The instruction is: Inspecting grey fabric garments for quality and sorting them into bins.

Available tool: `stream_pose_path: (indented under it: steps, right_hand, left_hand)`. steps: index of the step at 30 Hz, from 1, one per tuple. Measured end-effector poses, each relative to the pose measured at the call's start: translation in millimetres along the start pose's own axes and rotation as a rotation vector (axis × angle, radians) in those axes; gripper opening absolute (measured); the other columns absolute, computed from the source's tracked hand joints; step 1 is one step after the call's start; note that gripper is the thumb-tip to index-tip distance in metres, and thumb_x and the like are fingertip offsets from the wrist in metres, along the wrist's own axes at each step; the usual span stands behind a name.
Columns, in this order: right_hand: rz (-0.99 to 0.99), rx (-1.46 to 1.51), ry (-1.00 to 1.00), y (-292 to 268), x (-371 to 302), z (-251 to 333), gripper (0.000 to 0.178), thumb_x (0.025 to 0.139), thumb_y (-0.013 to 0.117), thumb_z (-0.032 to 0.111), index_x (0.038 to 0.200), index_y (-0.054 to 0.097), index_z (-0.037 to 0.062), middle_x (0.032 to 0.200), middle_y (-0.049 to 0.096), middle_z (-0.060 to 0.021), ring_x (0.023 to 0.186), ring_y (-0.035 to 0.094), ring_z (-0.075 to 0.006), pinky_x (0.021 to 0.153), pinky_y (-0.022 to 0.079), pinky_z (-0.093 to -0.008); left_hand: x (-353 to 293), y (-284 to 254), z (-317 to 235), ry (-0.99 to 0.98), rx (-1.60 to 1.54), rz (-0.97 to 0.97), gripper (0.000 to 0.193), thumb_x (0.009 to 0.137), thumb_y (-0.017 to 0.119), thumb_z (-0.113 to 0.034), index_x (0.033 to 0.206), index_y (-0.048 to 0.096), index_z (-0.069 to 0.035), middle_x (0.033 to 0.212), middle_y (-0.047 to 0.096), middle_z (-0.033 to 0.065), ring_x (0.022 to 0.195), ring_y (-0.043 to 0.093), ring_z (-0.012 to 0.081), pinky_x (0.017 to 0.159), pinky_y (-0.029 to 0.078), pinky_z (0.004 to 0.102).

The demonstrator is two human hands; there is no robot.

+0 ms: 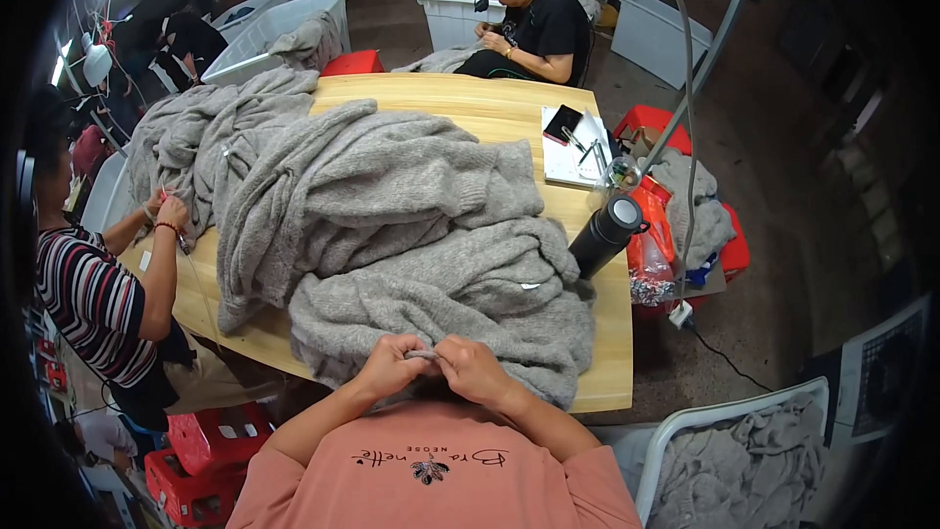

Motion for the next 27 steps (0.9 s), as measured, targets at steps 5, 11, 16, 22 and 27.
stream_pose_path:
  steps: [5, 11, 16, 22, 27]
  right_hand:
    - [-0.032, -0.188, 0.033, -14, -2, 9, 0.005, 0.077, 0.052, 0.007, 0.077, 0.051, 0.0023, 0.072, 0.051, -0.0141, 0.064, 0.053, -0.0343, 0.055, 0.042, -0.0412]
    - [-0.01, 0.049, 0.071, -13, -4, 0, 0.004, 0.076, 0.054, 0.005, 0.077, 0.055, 0.0008, 0.069, 0.053, -0.0137, 0.062, 0.054, -0.0305, 0.055, 0.042, -0.036]
    - [0.029, 0.163, 0.128, -4, -8, -7, 0.006, 0.077, 0.054, 0.005, 0.076, 0.055, -0.0006, 0.067, 0.054, -0.012, 0.06, 0.053, -0.0237, 0.055, 0.042, -0.032]
    - [0.07, 0.426, 0.309, 5, -13, -16, 0.008, 0.08, 0.054, 0.006, 0.078, 0.057, -0.0004, 0.065, 0.052, -0.0021, 0.06, 0.048, -0.0087, 0.053, 0.039, -0.0246]
    - [0.103, 0.612, 0.404, 4, -14, -12, 0.009, 0.078, 0.059, 0.008, 0.081, 0.059, -0.0008, 0.064, 0.055, -0.0019, 0.06, 0.049, -0.0059, 0.053, 0.04, -0.0224]
  left_hand:
    - [3, 7, -7, 0.172, 0.11, -0.054, 0.01, 0.077, 0.058, -0.008, 0.076, 0.059, 0.001, 0.063, 0.058, 0.0045, 0.058, 0.051, 0.0078, 0.052, 0.041, 0.0254]
    - [-2, 10, -10, 0.007, -0.237, 0.069, 0.007, 0.078, 0.058, -0.005, 0.075, 0.059, 0.001, 0.062, 0.056, -0.0003, 0.058, 0.049, 0.0045, 0.049, 0.039, 0.021]
    - [-3, 7, 0, -0.029, -0.325, 0.133, 0.004, 0.076, 0.06, -0.004, 0.075, 0.059, 0.0, 0.062, 0.055, -0.0013, 0.056, 0.047, 0.0033, 0.048, 0.038, 0.0195]
    - [-6, 6, 3, -0.136, -0.38, 0.13, 0.001, 0.073, 0.061, -0.003, 0.074, 0.06, -0.003, 0.06, 0.054, -0.0027, 0.051, 0.045, 0.002, 0.043, 0.032, 0.018]
    - [-6, 2, -6, -0.162, -0.306, 0.068, 0.001, 0.072, 0.061, -0.004, 0.071, 0.06, -0.004, 0.055, 0.051, -0.003, 0.046, 0.042, 0.0026, 0.039, 0.03, 0.019]
Point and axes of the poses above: each hand's wrist, its own x-axis towards the middle knuckle, its own y-axis out of the palm, z = x × y, the point moved 2 cm from there along x, towards the middle knuckle
